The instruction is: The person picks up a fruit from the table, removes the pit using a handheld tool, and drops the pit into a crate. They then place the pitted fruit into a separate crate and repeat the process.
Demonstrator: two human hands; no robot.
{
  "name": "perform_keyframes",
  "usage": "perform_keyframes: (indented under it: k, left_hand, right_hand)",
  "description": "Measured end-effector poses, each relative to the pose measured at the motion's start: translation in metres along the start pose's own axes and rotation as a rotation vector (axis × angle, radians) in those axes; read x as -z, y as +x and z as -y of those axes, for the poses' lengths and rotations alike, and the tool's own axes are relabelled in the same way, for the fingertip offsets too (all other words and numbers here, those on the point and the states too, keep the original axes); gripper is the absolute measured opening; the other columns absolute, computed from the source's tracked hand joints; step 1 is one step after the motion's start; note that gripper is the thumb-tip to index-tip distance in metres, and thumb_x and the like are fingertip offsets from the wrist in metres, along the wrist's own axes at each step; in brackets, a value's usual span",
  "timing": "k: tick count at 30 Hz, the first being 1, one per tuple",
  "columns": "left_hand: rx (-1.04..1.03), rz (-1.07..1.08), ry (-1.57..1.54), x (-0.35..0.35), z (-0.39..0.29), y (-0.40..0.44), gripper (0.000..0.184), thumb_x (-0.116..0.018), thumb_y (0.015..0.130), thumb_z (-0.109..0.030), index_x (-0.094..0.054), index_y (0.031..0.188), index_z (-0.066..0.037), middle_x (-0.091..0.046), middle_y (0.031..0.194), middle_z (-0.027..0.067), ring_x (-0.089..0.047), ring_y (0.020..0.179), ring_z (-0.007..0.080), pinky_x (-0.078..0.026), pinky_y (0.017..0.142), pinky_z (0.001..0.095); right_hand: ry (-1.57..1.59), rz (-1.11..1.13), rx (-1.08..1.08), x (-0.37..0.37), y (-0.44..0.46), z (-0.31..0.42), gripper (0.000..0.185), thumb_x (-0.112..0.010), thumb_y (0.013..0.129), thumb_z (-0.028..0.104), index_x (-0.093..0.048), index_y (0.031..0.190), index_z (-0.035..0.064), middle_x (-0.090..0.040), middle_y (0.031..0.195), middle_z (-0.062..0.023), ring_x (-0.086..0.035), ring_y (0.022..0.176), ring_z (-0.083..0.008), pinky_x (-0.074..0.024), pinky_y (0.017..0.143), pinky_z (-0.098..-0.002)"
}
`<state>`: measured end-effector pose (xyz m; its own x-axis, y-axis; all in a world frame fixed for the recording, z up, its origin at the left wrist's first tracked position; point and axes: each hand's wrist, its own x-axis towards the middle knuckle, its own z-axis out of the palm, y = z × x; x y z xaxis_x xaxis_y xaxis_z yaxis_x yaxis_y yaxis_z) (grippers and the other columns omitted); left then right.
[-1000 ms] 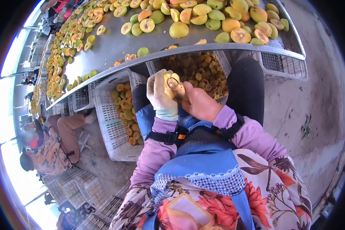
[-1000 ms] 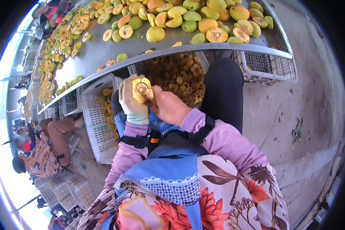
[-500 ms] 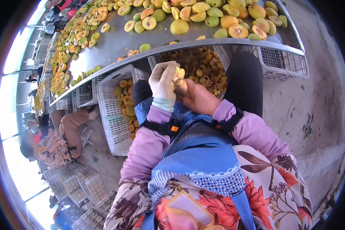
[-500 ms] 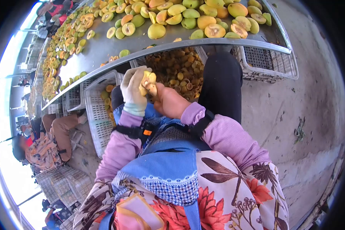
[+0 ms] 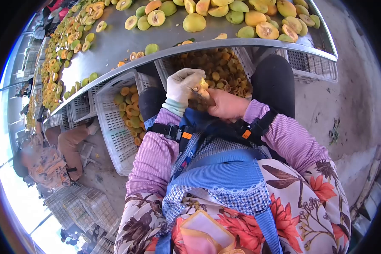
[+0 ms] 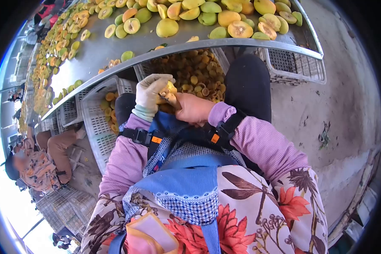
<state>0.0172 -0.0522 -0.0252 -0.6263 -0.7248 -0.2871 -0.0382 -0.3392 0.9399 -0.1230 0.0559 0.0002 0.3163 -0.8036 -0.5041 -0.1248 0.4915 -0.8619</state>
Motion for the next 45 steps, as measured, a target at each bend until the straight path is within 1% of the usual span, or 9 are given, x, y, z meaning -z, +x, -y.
perform_keyframes:
  k: [9, 12, 15, 28, 31, 34, 35, 40, 45]
  left_hand:
    - [-0.099, 0.052, 0.248, -0.006, 0.003, -0.013, 0.017, -0.065, 0.080, -0.008, -0.066, 0.094, 0.002, -0.064, 0.085, 0.0050, -0.060, 0.076, 0.0109, -0.050, 0.071, 0.0245]
    - [0.029, -0.251, -0.319, -0.012, 0.014, -0.006, 0.024, -0.064, 0.084, -0.014, -0.063, 0.102, 0.000, -0.064, 0.086, 0.0092, -0.062, 0.077, 0.0168, -0.051, 0.071, 0.0277]
    - [0.097, -0.181, -0.287, -0.001, 0.028, -0.007, 0.027, -0.061, 0.086, -0.021, -0.061, 0.102, 0.001, -0.063, 0.084, 0.0121, -0.062, 0.070, 0.0214, -0.053, 0.066, 0.0307]
    - [-0.304, -0.081, 0.126, -0.014, 0.010, -0.010, 0.028, -0.067, 0.077, -0.001, -0.063, 0.103, 0.003, -0.064, 0.097, 0.0079, -0.059, 0.086, 0.0118, -0.049, 0.076, 0.0235]
    - [-0.278, -0.064, 0.060, -0.015, 0.009, -0.015, 0.028, -0.062, 0.080, -0.001, -0.061, 0.107, 0.005, -0.064, 0.099, 0.0116, -0.061, 0.088, 0.0155, -0.050, 0.080, 0.0262]
    - [-0.192, -0.126, -0.173, -0.018, 0.017, -0.013, 0.022, -0.062, 0.081, -0.003, -0.063, 0.103, 0.003, -0.064, 0.098, 0.0099, -0.061, 0.085, 0.0145, -0.051, 0.073, 0.0259]
    - [-0.145, -0.172, -0.239, -0.018, 0.020, -0.012, 0.021, -0.062, 0.082, -0.005, -0.063, 0.102, 0.002, -0.064, 0.098, 0.0101, -0.061, 0.084, 0.0147, -0.051, 0.072, 0.0258]
    - [-0.041, -0.397, -0.450, -0.016, 0.046, -0.004, 0.024, -0.060, 0.086, -0.018, -0.064, 0.100, 0.001, -0.063, 0.092, 0.0098, -0.062, 0.073, 0.0168, -0.052, 0.067, 0.0269]
    - [0.091, -0.460, -0.667, -0.020, 0.046, -0.008, 0.029, -0.054, 0.088, -0.033, -0.054, 0.099, -0.006, -0.061, 0.086, 0.0129, -0.062, 0.074, 0.0306, -0.053, 0.067, 0.0395]
  right_hand:
    - [0.242, 0.143, -0.288, 0.009, 0.001, -0.004, 0.030, -0.051, 0.078, 0.008, -0.045, 0.106, 0.0014, -0.045, 0.057, 0.0009, -0.044, 0.040, -0.0064, -0.0401, 0.035, -0.0232]
    - [0.139, 0.060, -0.186, 0.000, 0.007, -0.006, 0.034, -0.049, 0.080, 0.009, -0.042, 0.113, 0.0034, -0.044, 0.057, 0.0011, -0.042, 0.038, -0.0070, -0.0380, 0.034, -0.0236]
    - [0.015, -0.036, -0.142, -0.015, 0.005, -0.003, 0.029, -0.050, 0.080, 0.010, -0.044, 0.108, 0.0033, -0.044, 0.059, 0.0008, -0.041, 0.039, -0.0084, -0.0394, 0.035, -0.0252]
    - [0.949, 0.359, -0.257, 0.001, -0.001, -0.005, 0.013, -0.052, 0.086, 0.009, -0.039, 0.088, 0.0117, -0.041, 0.061, 0.0041, -0.039, 0.042, -0.0023, -0.0346, 0.034, -0.0212]
    - [-0.113, 0.033, -0.091, 0.004, -0.011, 0.014, 0.015, -0.053, 0.081, 0.010, -0.045, 0.092, 0.0034, -0.056, 0.068, -0.0100, -0.056, 0.050, -0.0195, -0.0455, 0.043, -0.0338]
    - [-0.543, -0.409, 0.319, -0.015, 0.006, -0.021, 0.029, -0.058, 0.075, 0.013, -0.046, 0.096, -0.0036, -0.059, 0.077, -0.0250, -0.061, 0.072, -0.0397, -0.0490, 0.064, -0.0436]
    - [-0.499, -0.327, 0.165, -0.014, 0.003, -0.017, 0.027, -0.052, 0.078, 0.012, -0.046, 0.095, -0.0076, -0.059, 0.088, -0.0302, -0.057, 0.090, -0.0446, -0.0452, 0.081, -0.0464]
    - [-0.587, -0.458, 0.045, -0.034, 0.007, -0.017, 0.023, -0.053, 0.079, 0.010, -0.043, 0.095, -0.0038, -0.060, 0.082, -0.0288, -0.059, 0.082, -0.0441, -0.0464, 0.073, -0.0486]
    - [-0.773, -0.615, 0.129, -0.047, 0.013, -0.029, 0.020, -0.050, 0.080, 0.006, -0.039, 0.095, 0.0000, -0.058, 0.066, -0.0232, -0.060, 0.067, -0.0427, -0.0466, 0.059, -0.0497]
